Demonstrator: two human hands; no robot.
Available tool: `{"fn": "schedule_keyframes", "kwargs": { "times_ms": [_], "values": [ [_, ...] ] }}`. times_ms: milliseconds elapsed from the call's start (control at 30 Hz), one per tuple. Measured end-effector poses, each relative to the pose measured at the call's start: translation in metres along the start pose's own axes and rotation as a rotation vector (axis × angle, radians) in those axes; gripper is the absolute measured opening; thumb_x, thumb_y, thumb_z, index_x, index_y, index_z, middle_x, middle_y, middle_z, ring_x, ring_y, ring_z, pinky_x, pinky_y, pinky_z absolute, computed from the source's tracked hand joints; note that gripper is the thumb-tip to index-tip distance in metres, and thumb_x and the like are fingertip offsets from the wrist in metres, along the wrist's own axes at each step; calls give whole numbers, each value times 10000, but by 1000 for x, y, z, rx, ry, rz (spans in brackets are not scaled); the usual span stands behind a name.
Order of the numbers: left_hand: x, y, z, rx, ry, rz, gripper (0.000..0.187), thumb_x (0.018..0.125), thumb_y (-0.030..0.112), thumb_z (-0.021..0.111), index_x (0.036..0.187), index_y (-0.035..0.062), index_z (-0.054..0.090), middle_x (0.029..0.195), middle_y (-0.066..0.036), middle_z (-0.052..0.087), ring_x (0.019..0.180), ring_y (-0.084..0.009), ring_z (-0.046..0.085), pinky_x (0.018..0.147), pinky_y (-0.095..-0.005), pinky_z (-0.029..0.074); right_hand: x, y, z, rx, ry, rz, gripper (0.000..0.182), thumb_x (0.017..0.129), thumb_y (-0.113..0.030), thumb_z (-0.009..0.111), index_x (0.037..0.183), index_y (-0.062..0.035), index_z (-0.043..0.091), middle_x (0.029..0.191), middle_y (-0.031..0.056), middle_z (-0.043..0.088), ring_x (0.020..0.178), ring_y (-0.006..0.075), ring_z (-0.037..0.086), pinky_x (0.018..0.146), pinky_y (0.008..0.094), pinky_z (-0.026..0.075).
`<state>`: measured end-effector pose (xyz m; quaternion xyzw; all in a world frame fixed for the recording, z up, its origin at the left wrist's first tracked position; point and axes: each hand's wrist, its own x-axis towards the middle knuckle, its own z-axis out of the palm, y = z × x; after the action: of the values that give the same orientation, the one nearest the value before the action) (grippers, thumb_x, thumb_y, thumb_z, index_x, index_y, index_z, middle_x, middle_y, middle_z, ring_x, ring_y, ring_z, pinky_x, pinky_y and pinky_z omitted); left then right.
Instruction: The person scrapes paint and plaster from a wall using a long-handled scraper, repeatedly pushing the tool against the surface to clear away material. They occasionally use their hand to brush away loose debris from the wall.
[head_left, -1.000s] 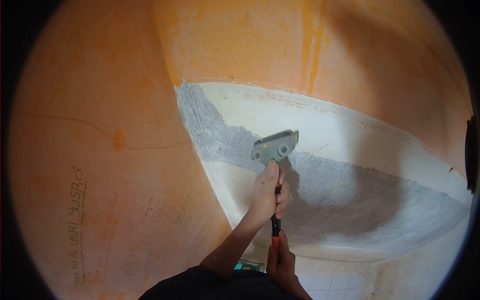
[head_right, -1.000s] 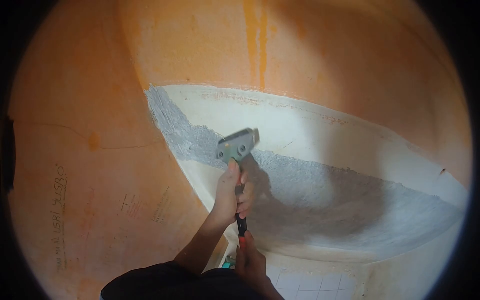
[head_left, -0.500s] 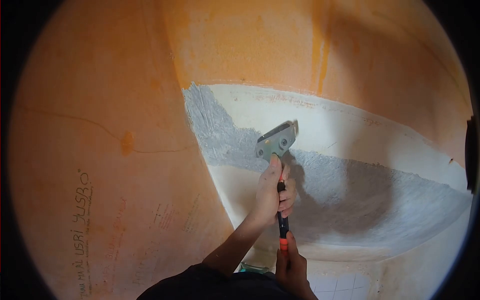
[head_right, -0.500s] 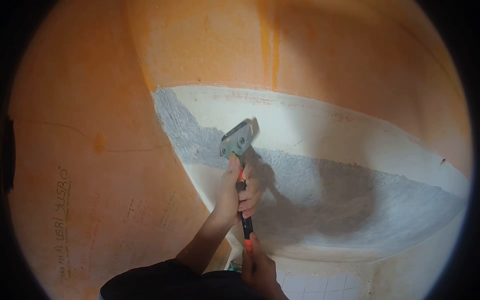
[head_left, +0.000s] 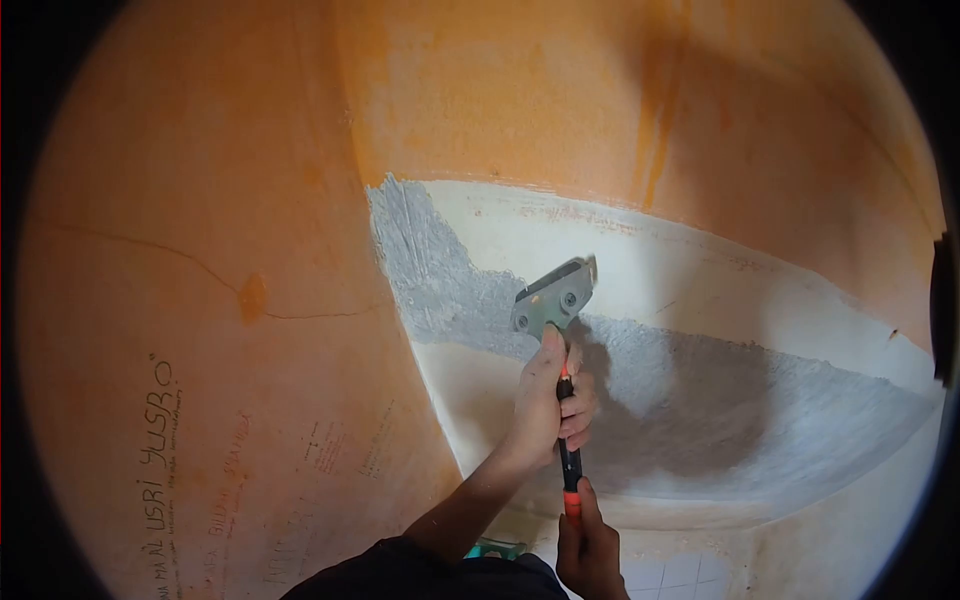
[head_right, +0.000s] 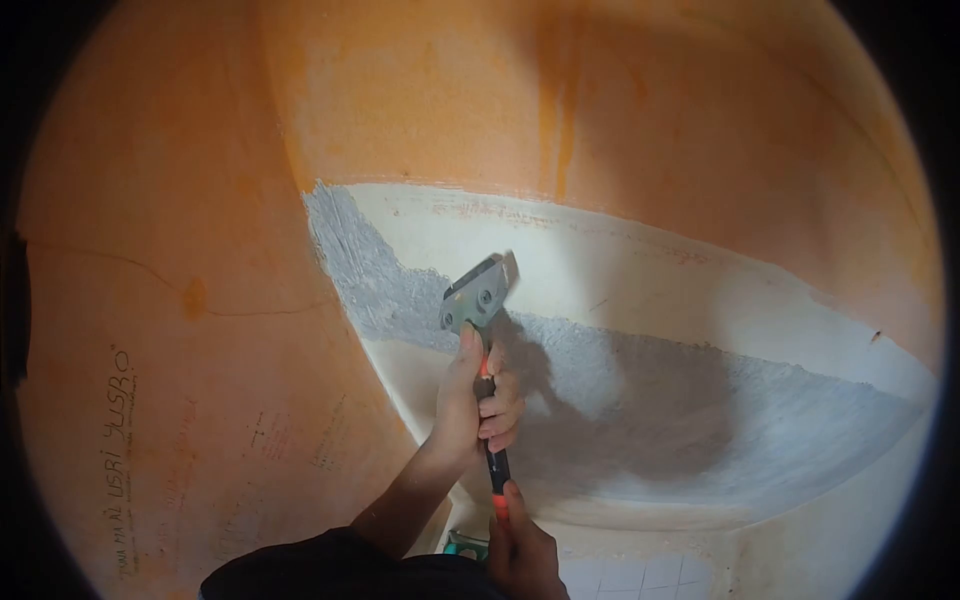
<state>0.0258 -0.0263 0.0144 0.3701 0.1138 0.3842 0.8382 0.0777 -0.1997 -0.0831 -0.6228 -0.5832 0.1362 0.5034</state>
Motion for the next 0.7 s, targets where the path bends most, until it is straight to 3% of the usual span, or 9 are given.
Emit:
{"fn": "schedule_keyframes", "kwargs": {
  "times_ms": [167,233,300,333,400,700],
  "values": [
    [6,6,1,-71,-68,92,478,965,647,289,846,199,404,501,51,289,327,-54,253,267,-210,235,7,-9,-6,-4,-5,-4,528,924,-1,502,1424,44,338,683,115,577,566,135,558,561,273,458],
    [-1,-1,4,-47,-42,34,472,968,640,291,845,198,405,498,50,284,327,-55,256,267,-209,241,9,-8,-2,15,12,-33,531,927,-2,495,1429,44,329,676,106,570,563,131,554,559,269,455],
    [1,-2,5,-37,-19,-24,467,972,633,294,845,198,405,496,49,279,327,-56,259,267,-209,246,11,-5,-2,-68,146,-304,530,992,-126,492,1474,-7,306,939,132,635,712,199,637,669,276,511],
    [4,-1,3,-60,-40,9,459,978,620,300,847,194,409,506,48,288,332,-57,267,269,-208,252,8,-6,-3,-69,144,-294,530,992,-126,492,1474,-7,306,939,132,635,712,199,637,669,276,511],
    [4,-5,1,-95,-55,41,451,985,606,306,849,190,413,515,47,297,337,-58,275,271,-206,259,5,-10,-6,74,-27,45,547,931,-5,488,1444,37,303,668,90,565,563,124,550,557,263,450],
    [5,-7,-3,-102,-83,100,403,996,553,356,888,172,435,560,53,320,353,-49,263,270,-196,232,-6,0,0,122,-56,94,565,930,-11,477,1457,40,279,672,66,565,568,105,538,554,248,439]
  ]
}}
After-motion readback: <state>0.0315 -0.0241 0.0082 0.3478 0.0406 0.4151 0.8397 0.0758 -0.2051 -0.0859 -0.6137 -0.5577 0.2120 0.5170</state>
